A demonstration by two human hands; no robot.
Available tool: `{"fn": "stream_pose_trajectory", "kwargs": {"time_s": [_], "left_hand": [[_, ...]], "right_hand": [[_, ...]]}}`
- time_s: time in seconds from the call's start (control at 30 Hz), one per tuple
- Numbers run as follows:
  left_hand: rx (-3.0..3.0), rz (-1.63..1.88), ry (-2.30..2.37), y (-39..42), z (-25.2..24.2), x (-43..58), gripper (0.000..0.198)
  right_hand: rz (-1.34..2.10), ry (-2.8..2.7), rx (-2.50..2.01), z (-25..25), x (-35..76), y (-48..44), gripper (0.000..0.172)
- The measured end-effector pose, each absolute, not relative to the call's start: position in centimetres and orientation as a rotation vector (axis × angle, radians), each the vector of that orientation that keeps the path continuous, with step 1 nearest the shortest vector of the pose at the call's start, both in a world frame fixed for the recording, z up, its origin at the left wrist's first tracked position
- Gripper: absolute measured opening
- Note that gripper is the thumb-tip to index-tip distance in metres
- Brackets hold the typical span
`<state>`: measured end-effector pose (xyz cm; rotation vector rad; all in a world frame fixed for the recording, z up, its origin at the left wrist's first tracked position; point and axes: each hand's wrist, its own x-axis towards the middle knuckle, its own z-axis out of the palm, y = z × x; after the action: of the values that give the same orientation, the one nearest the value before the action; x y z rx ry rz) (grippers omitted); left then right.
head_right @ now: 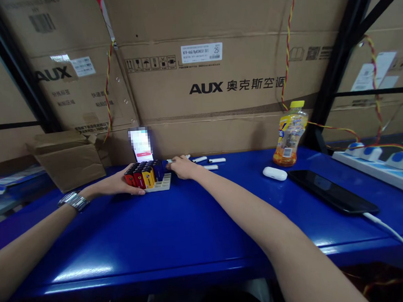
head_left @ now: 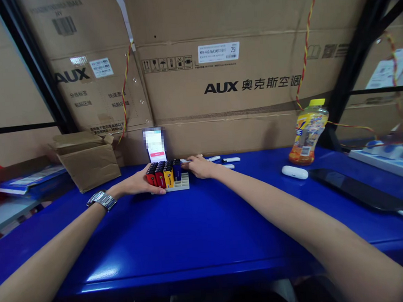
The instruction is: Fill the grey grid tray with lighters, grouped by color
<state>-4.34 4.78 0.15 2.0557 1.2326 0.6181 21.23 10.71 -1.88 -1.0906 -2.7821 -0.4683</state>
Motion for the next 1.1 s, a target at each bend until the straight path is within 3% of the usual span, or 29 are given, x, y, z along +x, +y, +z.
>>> {"fn": "stream_pose_trajectory", "kwargs": {"time_s": [0.13,0.5,0.67,0.9,1.1], "left_hand": [[2.028,0.622,1.228,4.7,0.3,-4.2,0.094],[2.048,0.617,1.222,3.9,0.7,-3.6,0.088],[2.068,0.639,1.171,3.5,0.1,-2.4,0.086],[2.257,0.676,1.269,2.8,-0.7,-0.2,0.093],[2.297,0.691,1.194,2.6,-1.1,0.3,0.091]], "right_hand": [[-0.266,-2.803,-1.054,-1.3,22.8,8.6,0.033],[-0.467,-2.719,-1.437,0.1,26.3,2.6,0.021],[-0.437,-2.672,-1.604,1.2,26.3,2.0,0.032],[-0.394,-2.799,-1.488,-0.3,26.0,3.5,0.029],[-0.264,-2.568,-1.313,-1.0,28.2,4.0,0.023]]}}
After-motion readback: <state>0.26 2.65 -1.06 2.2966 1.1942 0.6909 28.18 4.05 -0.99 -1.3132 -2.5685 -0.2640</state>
